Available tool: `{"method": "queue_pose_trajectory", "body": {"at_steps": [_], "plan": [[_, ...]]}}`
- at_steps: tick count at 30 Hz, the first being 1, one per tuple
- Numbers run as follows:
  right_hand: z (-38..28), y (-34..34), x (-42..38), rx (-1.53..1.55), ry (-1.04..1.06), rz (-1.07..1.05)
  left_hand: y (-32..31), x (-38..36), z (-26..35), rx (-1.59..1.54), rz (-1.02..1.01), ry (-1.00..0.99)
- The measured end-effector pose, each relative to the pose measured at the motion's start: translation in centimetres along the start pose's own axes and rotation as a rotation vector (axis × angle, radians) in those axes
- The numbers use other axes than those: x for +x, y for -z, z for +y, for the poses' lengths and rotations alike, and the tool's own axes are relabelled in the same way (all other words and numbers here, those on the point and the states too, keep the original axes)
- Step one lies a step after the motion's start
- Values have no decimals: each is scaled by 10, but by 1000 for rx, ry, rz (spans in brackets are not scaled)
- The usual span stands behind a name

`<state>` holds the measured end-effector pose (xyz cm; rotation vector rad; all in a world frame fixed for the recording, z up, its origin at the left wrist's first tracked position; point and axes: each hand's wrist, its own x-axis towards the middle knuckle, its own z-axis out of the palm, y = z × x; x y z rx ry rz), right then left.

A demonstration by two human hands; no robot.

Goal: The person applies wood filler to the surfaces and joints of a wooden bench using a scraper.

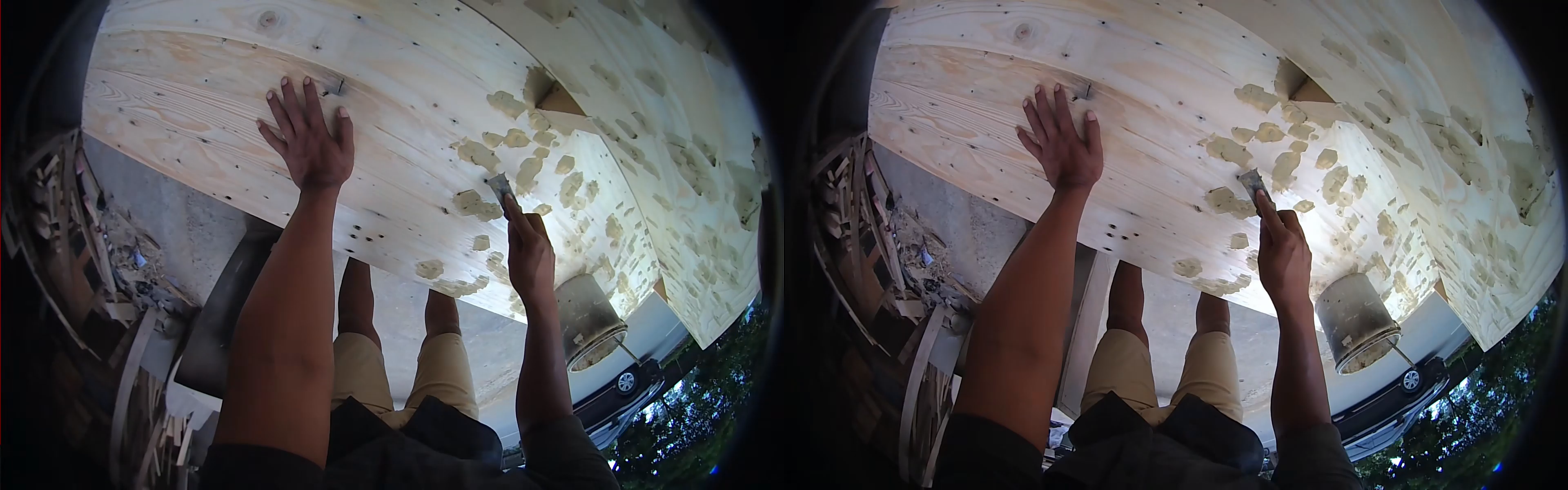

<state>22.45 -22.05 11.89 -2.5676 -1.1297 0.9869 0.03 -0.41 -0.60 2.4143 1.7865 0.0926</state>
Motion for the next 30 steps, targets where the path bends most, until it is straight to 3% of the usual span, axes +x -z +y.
{"method": "queue_pose_trajectory", "body": {"at_steps": [5, 8, 11, 14, 23, 26, 30], "plan": [[6, -24, -4, -118, -22, -36, -1, 1, 1, -21, 15, -7], [-3, -15, -15, -117, -150, -90, -1, -1, 1, 6, -3, -5], [-9, -17, -13, -43, -64, -4, -1, 0, -1, -6, 14, -5], [-11, -26, -6, -131, -48, -71, -1, 0, 0, 19, 2, -4], [-30, -4, 0, -76, -99, -70, -1, 0, 0, -8, 36, -17], [-34, -12, 18, -98, 25, -39, -3, 0, 0, -17, 8, -18], [-11, -11, -2, -151, -60, -75, -3, 0, -1, 9, 49, -20]]}}
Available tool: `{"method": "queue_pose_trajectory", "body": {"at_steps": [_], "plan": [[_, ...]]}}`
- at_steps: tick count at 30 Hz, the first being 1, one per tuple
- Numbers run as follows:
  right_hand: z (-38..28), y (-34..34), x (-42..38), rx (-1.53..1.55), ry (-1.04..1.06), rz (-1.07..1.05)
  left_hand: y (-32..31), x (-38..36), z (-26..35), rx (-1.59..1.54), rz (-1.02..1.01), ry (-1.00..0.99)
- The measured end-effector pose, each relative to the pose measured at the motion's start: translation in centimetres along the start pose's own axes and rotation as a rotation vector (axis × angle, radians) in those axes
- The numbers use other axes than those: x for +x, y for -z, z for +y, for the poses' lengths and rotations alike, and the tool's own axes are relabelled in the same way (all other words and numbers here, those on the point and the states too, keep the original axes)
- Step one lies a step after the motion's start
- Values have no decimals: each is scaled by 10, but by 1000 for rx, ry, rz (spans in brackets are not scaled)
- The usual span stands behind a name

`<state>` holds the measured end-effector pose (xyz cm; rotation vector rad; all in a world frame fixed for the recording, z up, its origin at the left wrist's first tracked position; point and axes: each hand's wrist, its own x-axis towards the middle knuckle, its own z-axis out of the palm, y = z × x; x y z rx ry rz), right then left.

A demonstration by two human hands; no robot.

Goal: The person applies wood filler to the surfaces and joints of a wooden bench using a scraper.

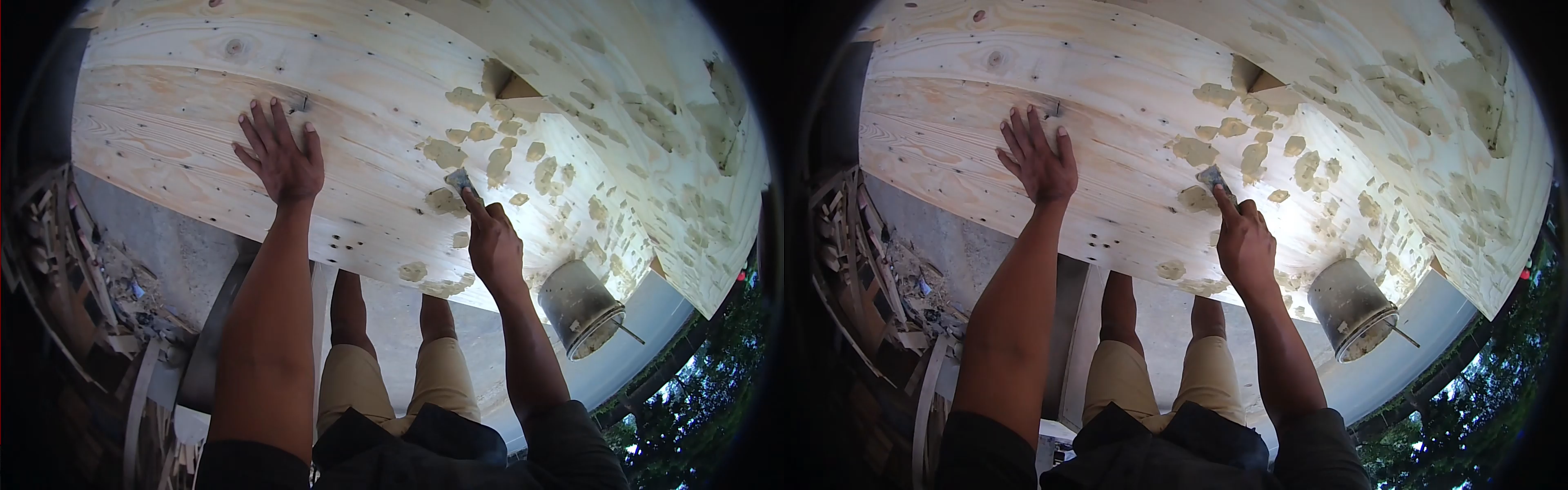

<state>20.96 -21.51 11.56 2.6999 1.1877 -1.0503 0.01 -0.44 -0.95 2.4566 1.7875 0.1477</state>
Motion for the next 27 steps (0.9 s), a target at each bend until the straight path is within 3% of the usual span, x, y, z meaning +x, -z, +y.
{"method": "queue_pose_trajectory", "body": {"at_steps": [6, 9, 15, 17, 18, 20, 24, 27], "plan": [[52, 13, -61, 65, -153, -40, 3, -1, 3, -4, 31, 6], [72, 21, -93, 173, -122, -23, 6, -2, 5, 1, 49, -19], [105, 22, -173, 333, -80, -231, 1, -4, 2, 53, 88, -48], [114, 17, -195, 366, -98, -285, 3, -4, -4, 61, -25, -32], [123, 11, -209, 378, -92, -272, 11, -2, -5, 64, -9, -42], [146, -9, -229, 399, -104, -249, 27, 4, -10, -9, -200, -38], [196, -57, -262, 491, -106, -188, 42, -6, -9, -238, -257, -56], [243, -101, -292, 685, -78, 33, 56, -55, 15, -253, -335, -141]]}}
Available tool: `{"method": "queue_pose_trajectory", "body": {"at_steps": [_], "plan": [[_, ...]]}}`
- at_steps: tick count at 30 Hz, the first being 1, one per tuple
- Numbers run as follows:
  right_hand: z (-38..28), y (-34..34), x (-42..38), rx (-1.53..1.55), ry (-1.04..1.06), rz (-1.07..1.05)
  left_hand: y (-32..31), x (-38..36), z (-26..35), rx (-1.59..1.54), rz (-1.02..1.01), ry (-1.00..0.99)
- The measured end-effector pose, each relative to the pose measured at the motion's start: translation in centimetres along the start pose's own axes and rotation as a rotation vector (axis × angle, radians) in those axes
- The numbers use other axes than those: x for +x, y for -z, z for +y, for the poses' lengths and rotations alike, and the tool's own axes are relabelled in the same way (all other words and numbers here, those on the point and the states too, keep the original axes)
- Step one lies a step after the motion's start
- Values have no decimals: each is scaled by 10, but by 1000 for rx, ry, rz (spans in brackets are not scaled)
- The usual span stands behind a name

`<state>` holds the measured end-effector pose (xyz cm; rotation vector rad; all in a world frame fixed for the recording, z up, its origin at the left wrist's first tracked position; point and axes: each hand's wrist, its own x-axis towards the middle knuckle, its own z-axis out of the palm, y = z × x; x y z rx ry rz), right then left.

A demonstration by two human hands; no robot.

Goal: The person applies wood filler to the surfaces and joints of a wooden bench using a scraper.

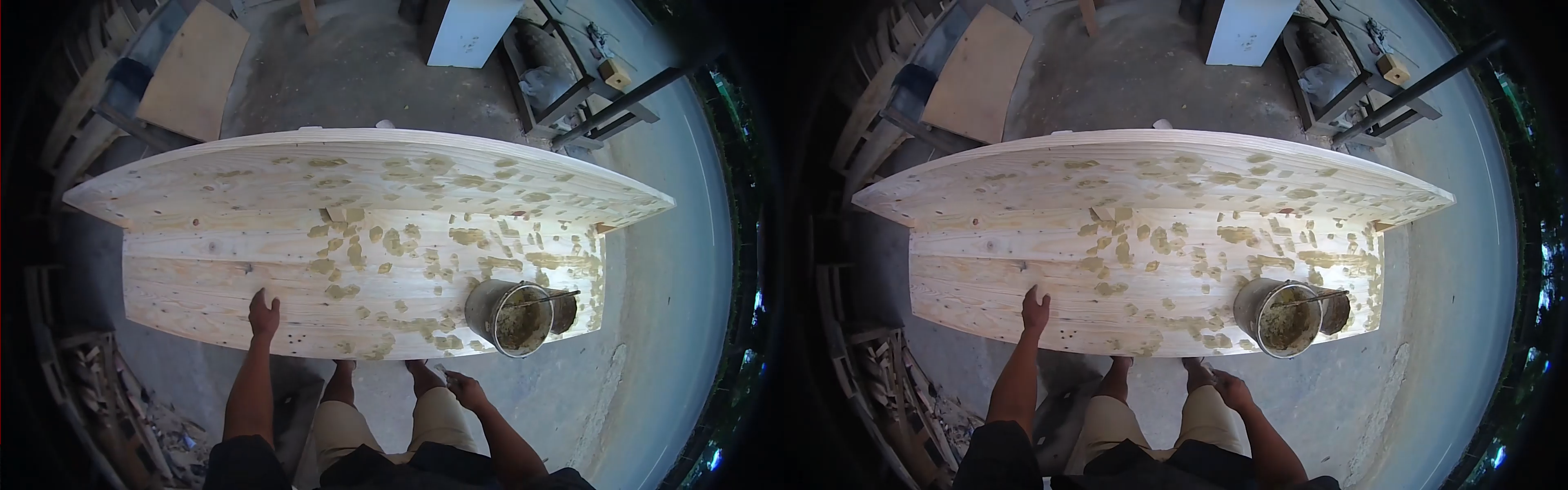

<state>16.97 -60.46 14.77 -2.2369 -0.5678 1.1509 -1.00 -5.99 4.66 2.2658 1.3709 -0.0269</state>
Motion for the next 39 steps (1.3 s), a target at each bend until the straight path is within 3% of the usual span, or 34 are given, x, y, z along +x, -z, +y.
{"method": "queue_pose_trajectory", "body": {"at_steps": [2, 4, 5, 6, 10, 14, 16, 17, 23, 26, 32, 39], "plan": [[49, -3, -19, 59, -229, 46, 10, -38, 42, -88, -219, 20], [84, 2, -37, 51, -365, 59, -8, -74, 47, -81, -378, -87], [96, 8, -47, 78, -403, 56, 9, -97, 74, -174, -529, 2], [104, 15, -55, 102, -441, 50, -3, -115, 68, -114, -540, -62], [115, 51, -77, 228, -584, 10, 12, -186, 94, -183, -640, 50], [136, 85, -85, 290, -561, 47, 32, -225, 102, -99, -632, 39], [136, 110, -82, 318, -546, 94, 30, -235, 92, -176, -629, 161], [138, 121, -81, 307, -520, 101, 18, -235, 74, -166, -597, 107], [133, 188, -66, 268, -442, 146, 72, -281, 126, -233, -413, 158], [127, 196, -65, 276, -423, 174, 81, -304, 133, -228, -343, 151], [114, 197, -68, 243, -379, 163, 49, -333, 75, -303, -341, 222], [118, 175, -69, 192, -370, 76, 69, -382, 53, -519, -216, 266]]}}
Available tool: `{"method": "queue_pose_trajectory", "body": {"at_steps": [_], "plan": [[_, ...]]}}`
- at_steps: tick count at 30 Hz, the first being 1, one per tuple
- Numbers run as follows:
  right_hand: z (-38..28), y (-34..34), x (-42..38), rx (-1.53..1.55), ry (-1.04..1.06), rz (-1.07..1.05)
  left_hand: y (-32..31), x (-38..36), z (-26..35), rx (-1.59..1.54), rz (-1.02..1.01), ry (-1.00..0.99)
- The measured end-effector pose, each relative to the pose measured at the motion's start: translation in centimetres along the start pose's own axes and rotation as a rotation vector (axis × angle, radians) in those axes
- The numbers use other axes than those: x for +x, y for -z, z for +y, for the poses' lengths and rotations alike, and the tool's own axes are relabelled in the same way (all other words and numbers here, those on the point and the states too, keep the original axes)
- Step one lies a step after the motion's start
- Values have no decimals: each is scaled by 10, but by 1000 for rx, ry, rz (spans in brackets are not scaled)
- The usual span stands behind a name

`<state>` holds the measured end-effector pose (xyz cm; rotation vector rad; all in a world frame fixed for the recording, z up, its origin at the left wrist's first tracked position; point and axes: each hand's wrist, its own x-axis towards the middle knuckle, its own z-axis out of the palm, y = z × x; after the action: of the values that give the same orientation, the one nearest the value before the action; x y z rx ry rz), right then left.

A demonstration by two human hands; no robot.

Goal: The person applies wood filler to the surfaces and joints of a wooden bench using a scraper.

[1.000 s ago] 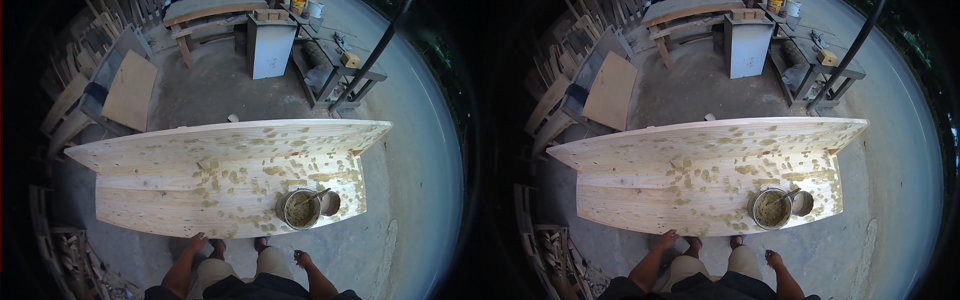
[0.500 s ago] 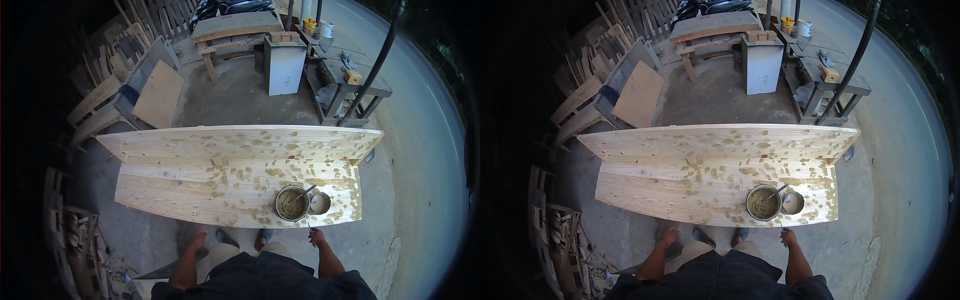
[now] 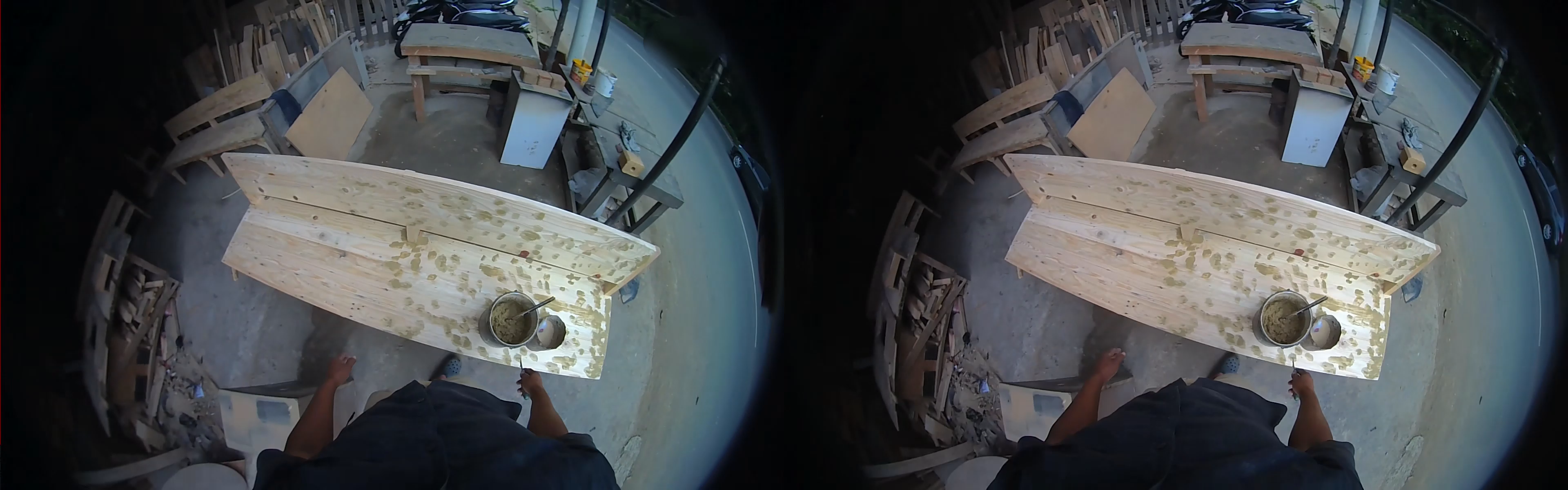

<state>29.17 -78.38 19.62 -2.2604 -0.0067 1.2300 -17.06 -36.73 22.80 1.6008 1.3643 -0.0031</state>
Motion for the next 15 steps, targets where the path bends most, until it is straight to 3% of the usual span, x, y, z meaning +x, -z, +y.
{"method": "queue_pose_trajectory", "body": {"at_steps": [2, 7, 15], "plan": [[15, -13, 18, 43, -8, 16, 16, -23, 24, -75, 34, 27], [-27, -44, 5, -39, -22, -100, 45, -68, 21, -214, 110, -96], [-83, -103, -21, -82, 220, -122, 85, -131, -19, -215, 215, -110]]}}
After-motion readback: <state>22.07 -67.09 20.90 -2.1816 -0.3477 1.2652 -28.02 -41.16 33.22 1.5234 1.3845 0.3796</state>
